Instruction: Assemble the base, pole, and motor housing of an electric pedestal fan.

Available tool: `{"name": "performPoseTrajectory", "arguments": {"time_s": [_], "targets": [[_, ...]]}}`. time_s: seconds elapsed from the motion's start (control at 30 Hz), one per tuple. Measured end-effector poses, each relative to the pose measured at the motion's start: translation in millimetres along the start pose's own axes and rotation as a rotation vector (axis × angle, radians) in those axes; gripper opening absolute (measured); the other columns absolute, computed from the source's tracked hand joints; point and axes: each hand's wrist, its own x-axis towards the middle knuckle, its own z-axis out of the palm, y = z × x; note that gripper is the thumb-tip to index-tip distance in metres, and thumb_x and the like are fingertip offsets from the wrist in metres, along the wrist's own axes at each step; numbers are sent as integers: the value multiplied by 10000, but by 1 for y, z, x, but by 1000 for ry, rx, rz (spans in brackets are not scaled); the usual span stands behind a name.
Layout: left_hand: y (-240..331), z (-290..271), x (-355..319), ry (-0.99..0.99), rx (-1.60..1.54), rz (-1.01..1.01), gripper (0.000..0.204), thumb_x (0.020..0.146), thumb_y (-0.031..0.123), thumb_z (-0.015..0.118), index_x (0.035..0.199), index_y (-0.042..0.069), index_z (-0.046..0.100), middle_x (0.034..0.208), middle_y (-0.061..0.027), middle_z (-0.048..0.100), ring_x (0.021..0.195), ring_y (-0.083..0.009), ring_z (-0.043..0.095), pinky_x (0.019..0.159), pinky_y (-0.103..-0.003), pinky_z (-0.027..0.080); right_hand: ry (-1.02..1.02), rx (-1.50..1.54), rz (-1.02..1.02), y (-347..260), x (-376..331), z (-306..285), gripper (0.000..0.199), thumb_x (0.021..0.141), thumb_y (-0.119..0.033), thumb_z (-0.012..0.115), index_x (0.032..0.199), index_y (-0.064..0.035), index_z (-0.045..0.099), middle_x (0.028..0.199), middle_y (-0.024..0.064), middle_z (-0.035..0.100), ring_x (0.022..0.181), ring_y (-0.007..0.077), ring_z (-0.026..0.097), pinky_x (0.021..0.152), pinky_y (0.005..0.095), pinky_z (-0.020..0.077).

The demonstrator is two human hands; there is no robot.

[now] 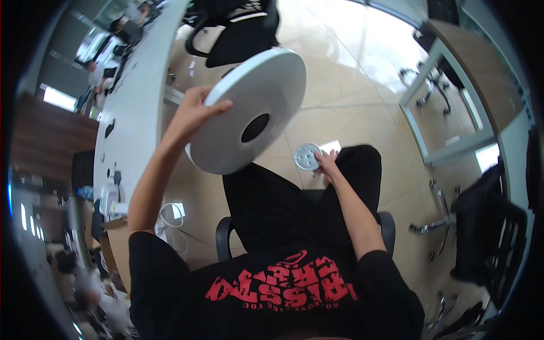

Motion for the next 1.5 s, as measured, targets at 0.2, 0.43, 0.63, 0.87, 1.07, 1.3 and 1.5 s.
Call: {"name": "performPoseTrajectory", "arguments": {"time_s": [0.2, 0.43, 0.63, 0.87, 1.07, 1.3, 1.5], "targets": [[-54, 120, 45, -98, 364, 159, 430, 800, 118, 815, 1204, -9, 739, 983, -234, 764, 888, -332, 757, 839, -407, 555, 55, 22, 87, -43, -23, 16, 620, 1099, -579, 440, 1481, -100, 534, 1258, 73, 690, 1087, 203, 723, 941, 394, 599], [-84, 171, 59, -145, 333, 153, 410, 779, 136, 834, 1157, 1, 752, 942, -257, 738, 882, -394, 736, 808, -429, 549, -46, -69, 182, -28, 1, 5, 568, 1114, -493, 436, 1495, -85, 542, 1032, 7, 698, 803, 97, 702, 653, 276, 596], [-83, 186, 60, -151, 436, 213, 379, 776, 114, 823, 1132, 7, 751, 926, -246, 735, 842, -435, 707, 769, -460, 543, -29, 155, 90, -31, -7, 3, 608, 1128, -492, 440, 1536, -44, 485, 1296, 118, 690, 1025, 219, 743, 898, 394, 614], [-99, 219, 19, -174, 460, 363, 347, 803, 25, 712, 1149, 14, 684, 982, -231, 726, 921, -422, 705, 793, -497, 561, -60, 368, 128, -47, -9, 4, 704, 1125, -576, 225, 1530, -58, 476, 1479, 156, 582, 1275, 316, 646, 1000, 462, 585], [-134, 266, -40, -169, 403, 339, 460, 742, -85, 652, 1196, -18, 680, 1164, -227, 734, 1115, -396, 711, 963, -466, 585, -97, 452, 53, -51, -18, -7, 661, 1125, -546, 273, 1537, -69, 472, 1472, 157, 585, 1310, 316, 619, 975, 445, 594], [-184, 308, -65, -48, 355, 389, 399, 808, -103, 648, 1202, -44, 667, 1204, -244, 724, 1189, -392, 695, 1061, -470, 567, -31, 486, 87, -37, -5, -21, 659, 1124, -546, 279, 1533, -68, 477, 1467, 155, 588, 1309, 315, 619, 982, 446, 589], [-204, 327, -72, 5, 324, 387, 358, 844, -67, 660, 1201, -53, 676, 1221, -228, 731, 1200, -372, 700, 1041, -448, 582, 29, 489, 123, -25, 2, -30, 658, 1124, -546, 284, 1530, -67, 482, 1462, 153, 592, 1307, 314, 619, 987, 447, 584]]}}
